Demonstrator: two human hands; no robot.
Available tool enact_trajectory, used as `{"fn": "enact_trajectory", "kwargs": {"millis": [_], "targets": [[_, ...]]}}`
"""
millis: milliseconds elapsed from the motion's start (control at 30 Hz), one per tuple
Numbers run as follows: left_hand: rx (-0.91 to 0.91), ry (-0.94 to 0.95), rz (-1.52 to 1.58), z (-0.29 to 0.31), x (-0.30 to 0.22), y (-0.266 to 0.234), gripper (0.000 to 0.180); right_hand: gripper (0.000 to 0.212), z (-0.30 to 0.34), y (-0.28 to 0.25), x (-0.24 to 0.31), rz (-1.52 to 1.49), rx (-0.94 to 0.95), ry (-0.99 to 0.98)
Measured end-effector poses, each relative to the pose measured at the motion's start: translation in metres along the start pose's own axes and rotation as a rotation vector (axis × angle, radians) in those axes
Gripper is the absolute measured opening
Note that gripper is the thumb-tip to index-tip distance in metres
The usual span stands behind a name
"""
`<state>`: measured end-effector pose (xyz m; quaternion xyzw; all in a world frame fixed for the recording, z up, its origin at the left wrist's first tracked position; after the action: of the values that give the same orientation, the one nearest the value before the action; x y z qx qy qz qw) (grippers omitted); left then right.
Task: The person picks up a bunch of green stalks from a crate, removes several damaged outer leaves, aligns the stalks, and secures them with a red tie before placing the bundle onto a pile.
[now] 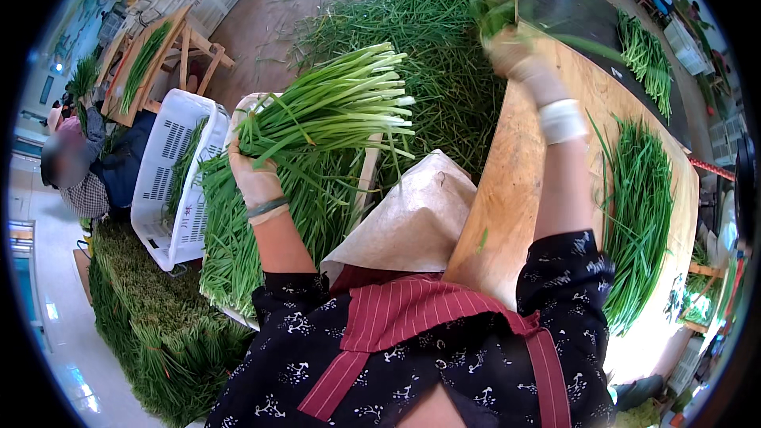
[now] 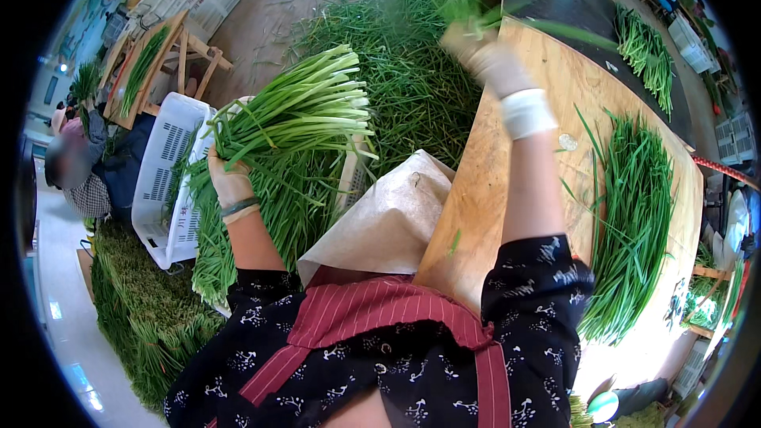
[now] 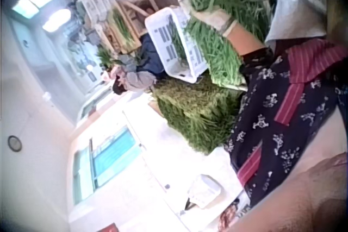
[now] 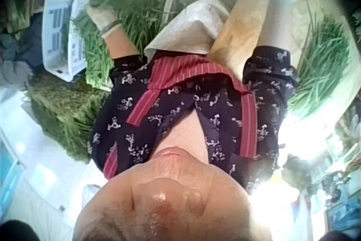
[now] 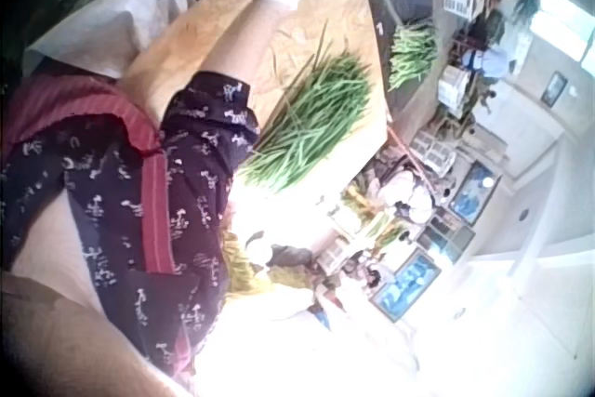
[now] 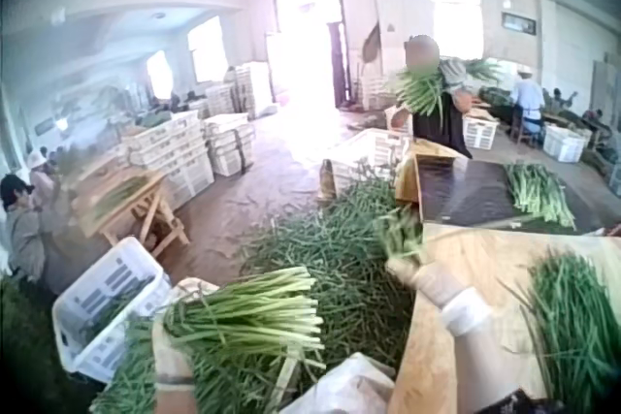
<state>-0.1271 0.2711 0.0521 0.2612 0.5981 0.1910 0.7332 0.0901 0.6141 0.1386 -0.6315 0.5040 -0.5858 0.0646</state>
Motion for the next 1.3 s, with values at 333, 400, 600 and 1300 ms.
{"fn": "enact_trajectory", "kwargs": {"millis": [333, 400, 600, 1300], "targets": [[-0.15, -0.273, 0.064, -0.008, 0.004, -0.002, 0.027, 0.038, 0.039, 0.131, 0.03, -1.067, 0.315, 0.312], [-0.105, -0.202, 0.039, 0.001, 0.004, 0.006, 0.027, 0.022, 0.038, 0.129, 0.033, -1.172, 0.279, 0.438], [-0.088, -0.319, 0.12, 0.012, 0.01, 0.025, 0.024, 0.033, 0.028, 0.116, 0.024, -1.162, 0.299, 0.509], [-0.091, -0.322, 0.17, 0.017, 0.024, 0.038, 0.024, 0.052, 0.022, 0.028, 0.092, -0.339, 0.228, 0.085]]}}
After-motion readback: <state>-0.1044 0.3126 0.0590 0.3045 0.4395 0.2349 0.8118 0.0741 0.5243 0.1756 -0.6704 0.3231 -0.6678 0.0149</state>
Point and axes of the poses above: each hand's wrist, its own z-axis away from the middle knuckle, its own y-axis out of the palm, x = y × z, the point moved 2 cm from there along -z, towards the middle knuckle, and after that the axes turned 6 degrees about -y, right-handed, at the moved point
